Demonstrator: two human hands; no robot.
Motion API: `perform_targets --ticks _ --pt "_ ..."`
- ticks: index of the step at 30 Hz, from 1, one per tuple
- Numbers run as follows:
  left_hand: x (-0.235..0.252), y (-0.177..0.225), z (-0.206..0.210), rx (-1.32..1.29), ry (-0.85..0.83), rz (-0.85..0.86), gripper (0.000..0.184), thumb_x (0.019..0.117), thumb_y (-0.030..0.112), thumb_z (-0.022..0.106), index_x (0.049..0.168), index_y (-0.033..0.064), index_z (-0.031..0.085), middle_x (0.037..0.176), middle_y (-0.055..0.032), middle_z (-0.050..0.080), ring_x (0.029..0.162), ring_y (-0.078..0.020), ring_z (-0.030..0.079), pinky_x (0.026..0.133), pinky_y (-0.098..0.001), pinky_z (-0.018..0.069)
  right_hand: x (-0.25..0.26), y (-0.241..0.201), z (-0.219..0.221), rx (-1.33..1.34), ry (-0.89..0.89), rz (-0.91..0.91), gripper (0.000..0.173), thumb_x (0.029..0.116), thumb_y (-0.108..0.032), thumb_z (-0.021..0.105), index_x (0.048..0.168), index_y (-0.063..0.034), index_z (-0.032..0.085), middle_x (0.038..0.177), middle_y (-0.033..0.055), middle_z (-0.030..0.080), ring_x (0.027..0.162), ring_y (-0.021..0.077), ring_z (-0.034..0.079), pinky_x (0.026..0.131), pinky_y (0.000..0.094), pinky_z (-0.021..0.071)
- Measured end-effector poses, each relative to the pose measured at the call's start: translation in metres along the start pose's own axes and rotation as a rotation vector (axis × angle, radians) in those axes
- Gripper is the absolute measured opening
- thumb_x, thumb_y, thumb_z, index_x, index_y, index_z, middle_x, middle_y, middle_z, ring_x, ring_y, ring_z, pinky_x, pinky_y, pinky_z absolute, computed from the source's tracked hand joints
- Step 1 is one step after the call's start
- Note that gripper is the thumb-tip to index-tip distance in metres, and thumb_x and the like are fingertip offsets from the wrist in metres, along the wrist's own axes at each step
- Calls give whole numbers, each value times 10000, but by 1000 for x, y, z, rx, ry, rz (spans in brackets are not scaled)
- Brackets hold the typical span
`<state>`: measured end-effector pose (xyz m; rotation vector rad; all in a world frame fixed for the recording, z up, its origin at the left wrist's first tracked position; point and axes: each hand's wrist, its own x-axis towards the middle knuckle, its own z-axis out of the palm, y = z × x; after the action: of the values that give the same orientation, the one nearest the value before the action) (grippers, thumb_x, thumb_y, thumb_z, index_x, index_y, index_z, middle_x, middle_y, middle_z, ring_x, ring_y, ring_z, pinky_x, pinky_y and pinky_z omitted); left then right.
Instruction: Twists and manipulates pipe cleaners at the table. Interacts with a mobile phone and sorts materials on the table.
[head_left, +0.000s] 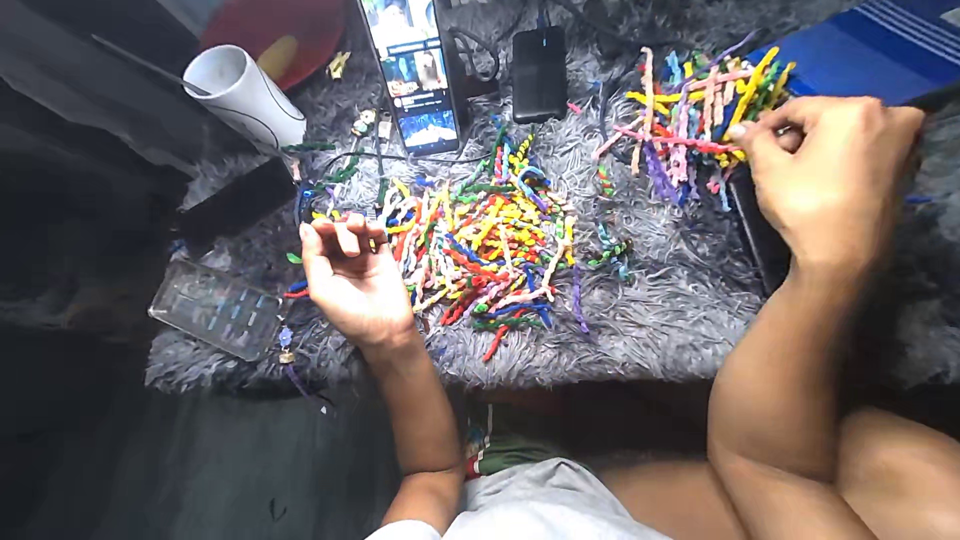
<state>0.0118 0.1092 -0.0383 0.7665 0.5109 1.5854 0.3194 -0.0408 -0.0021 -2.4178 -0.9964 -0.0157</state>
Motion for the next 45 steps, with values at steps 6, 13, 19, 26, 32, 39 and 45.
perform_targets --ticks 6,13,19,26,32,39,45 --pt "-2 -2 3 19 9 -16 479 1124 245 210 878 148 609 699 29 626 730 -108 671 799 -297 578 -52 -44 29 155 -149 -317 292 1051 -266 590 1083 0 706 901 252 692 792 456 675 676 650 508" --pt "-3 -3 1 35 -37 -46 475 1120 238 216 875 166 616 670 53 602 695 -90 648 779 -284 570 -79 -61 72 80 -261 -295 248 989 -266 693 969 -20 716 868 192 673 779 406 665 646 607 484" --pt "-5 -2 2 13 -41 -62 470 1117 231 222 862 166 611 657 53 597 682 -88 643 781 -280 569 -80 -62 75 98 -286 -274 138 943 -135 691 972 0 689 885 198 660 767 405 651 616 592 469" --pt "-3 0 3 36 -41 -66 483 1116 223 212 837 167 602 626 61 571 650 -76 621 772 -262 559 -80 -61 71 275 -229 -255 129 975 -143 647 1028 -36 598 848 148 600 664 306 599 550 501 455" --pt "-18 -2 2 329 -266 90 367 1098 167 319 990 198 668 893 96 699 877 -42 677 871 -242 557 -83 -71 59 495 -73 -395 129 987 -72 640 1111 -56 675 968 104 690 738 158 660 637 309 545" --pt "-47 4 21 588 -840 133 413 998 317 663 1263 1 634 1328 -51 636 1218 -116 610 1024 -310 522 -102 -87 46 785 -84 -701 145 947 -54 655 1024 -3 766 1019 98 731 940 65 690 844 173 555" --pt "-68 -4 20 435 -717 155 151 987 150 676 1074 79 777 1198 25 722 1117 -61 669 952 -245 566 -115 -93 42 622 89 -750 91 878 -58 709 885 7 771 864 122 729 783 105 680 706 170 517"
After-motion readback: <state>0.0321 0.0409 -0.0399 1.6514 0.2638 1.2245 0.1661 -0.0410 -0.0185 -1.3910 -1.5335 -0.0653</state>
